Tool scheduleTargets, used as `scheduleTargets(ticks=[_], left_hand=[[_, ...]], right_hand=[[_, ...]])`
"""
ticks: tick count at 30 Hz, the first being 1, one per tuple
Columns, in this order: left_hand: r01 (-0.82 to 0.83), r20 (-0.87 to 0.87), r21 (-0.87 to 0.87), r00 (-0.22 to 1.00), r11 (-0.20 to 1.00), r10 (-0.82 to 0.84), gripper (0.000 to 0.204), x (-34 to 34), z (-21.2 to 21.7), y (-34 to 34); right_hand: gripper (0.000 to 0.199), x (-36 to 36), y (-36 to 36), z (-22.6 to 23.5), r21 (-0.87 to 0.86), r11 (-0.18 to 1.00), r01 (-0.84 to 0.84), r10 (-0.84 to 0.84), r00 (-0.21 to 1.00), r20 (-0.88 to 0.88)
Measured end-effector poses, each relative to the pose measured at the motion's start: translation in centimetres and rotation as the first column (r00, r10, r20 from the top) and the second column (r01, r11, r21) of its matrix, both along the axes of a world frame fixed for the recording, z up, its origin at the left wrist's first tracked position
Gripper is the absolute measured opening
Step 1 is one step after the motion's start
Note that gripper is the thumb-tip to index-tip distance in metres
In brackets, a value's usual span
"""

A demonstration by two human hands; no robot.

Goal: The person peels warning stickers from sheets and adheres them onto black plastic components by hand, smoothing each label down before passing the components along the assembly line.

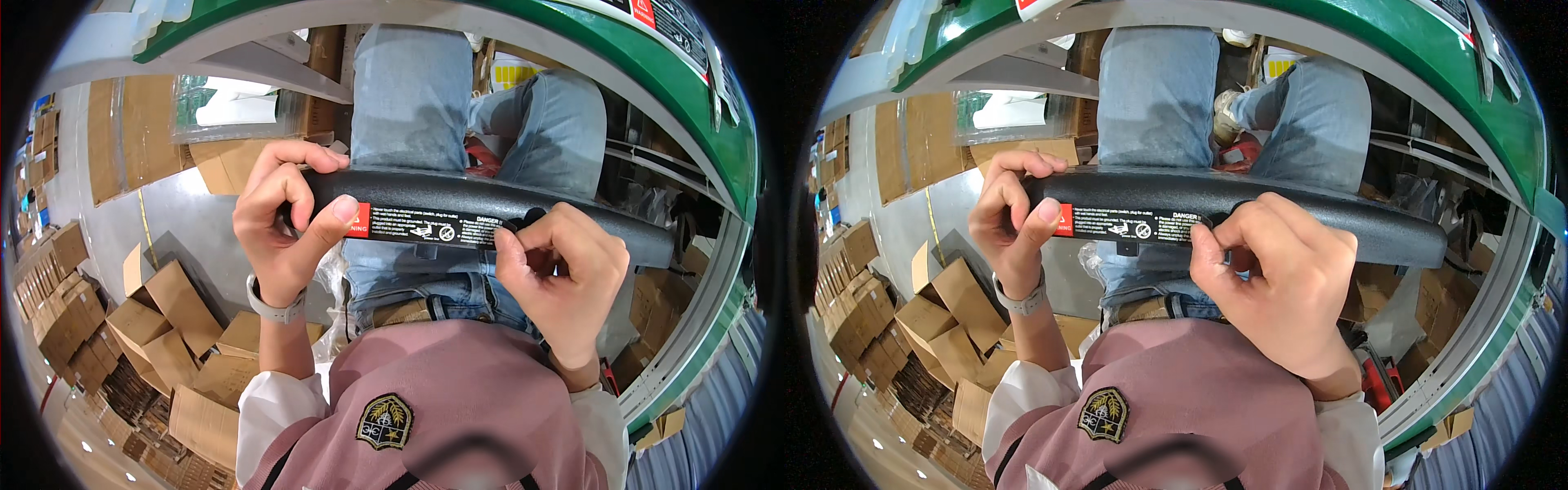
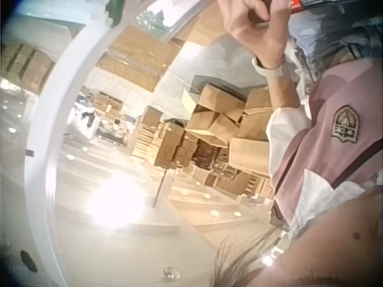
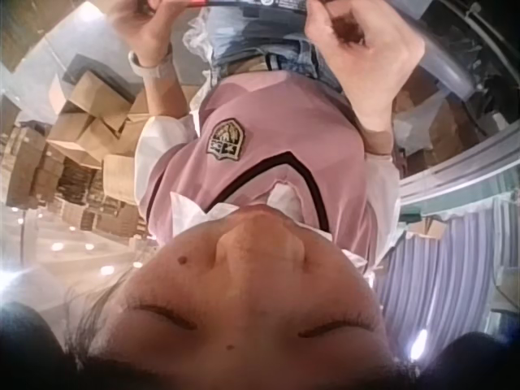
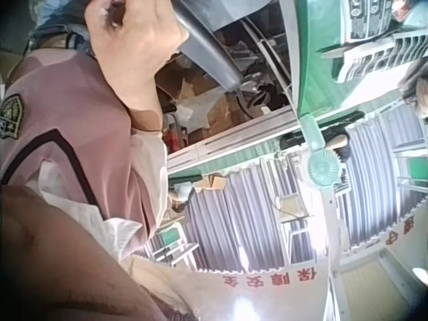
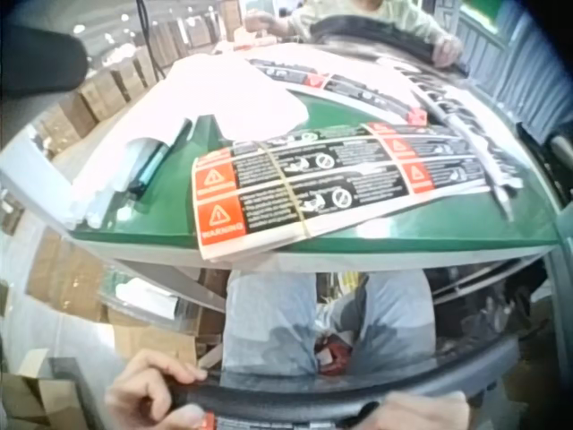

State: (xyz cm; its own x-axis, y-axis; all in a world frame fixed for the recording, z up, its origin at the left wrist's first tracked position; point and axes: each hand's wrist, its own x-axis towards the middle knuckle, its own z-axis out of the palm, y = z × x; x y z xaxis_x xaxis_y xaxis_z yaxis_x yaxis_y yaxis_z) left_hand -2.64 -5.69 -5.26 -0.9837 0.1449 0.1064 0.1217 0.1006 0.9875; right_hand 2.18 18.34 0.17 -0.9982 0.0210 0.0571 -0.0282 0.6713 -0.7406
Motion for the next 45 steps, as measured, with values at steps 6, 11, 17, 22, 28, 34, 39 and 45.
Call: scheduleTargets(ticks=[6,11,17,22,28,34,39,45], left_hand=[[0.006,-0.007,-0.001,1.000,1.000,-0.006,0.042,-0.2,0.0,0.0],[0.027,-0.038,-0.008,0.999,1.000,-0.027,0.042,-0.1,0.1,-0.3],[-0.013,-0.034,-0.018,0.999,1.000,0.013,0.042,0.2,-0.1,-0.1],[-0.001,-0.042,-0.032,0.999,0.999,-0.001,0.043,0.0,-0.2,-0.4],[0.023,-0.056,-0.073,0.998,0.997,-0.027,0.044,0.0,0.2,-0.2],[0.039,-0.036,-0.030,0.999,0.999,-0.040,0.043,-0.3,0.1,-0.2],[0.040,-0.035,0.015,0.999,0.999,-0.039,0.042,-0.4,-0.3,-0.1],[0.048,-0.026,0.011,0.999,0.999,-0.047,0.041,-0.4,-0.2,-0.2]], right_hand=[[0.025,0.0,-0.1,0.0,0.033,0.999,-0.003,0.004,1.000,-0.020],[0.028,-0.3,0.0,1.2,0.206,0.970,-0.127,0.108,0.989,0.103],[0.025,-0.3,0.1,0.8,0.019,0.998,-0.066,0.063,0.987,0.145],[0.023,-0.1,0.0,0.4,-0.034,0.998,-0.056,0.058,0.997,0.048],[0.021,-0.2,0.8,0.1,-0.362,0.929,-0.079,0.075,0.997,-0.027],[0.023,0.0,0.5,0.8,-0.082,0.995,-0.054,0.056,0.998,0.021],[0.023,-0.6,0.5,0.9,-0.050,0.995,-0.088,0.092,0.992,0.084],[0.023,-0.3,0.3,0.3,-0.048,0.996,-0.074,0.076,0.996,0.046]])
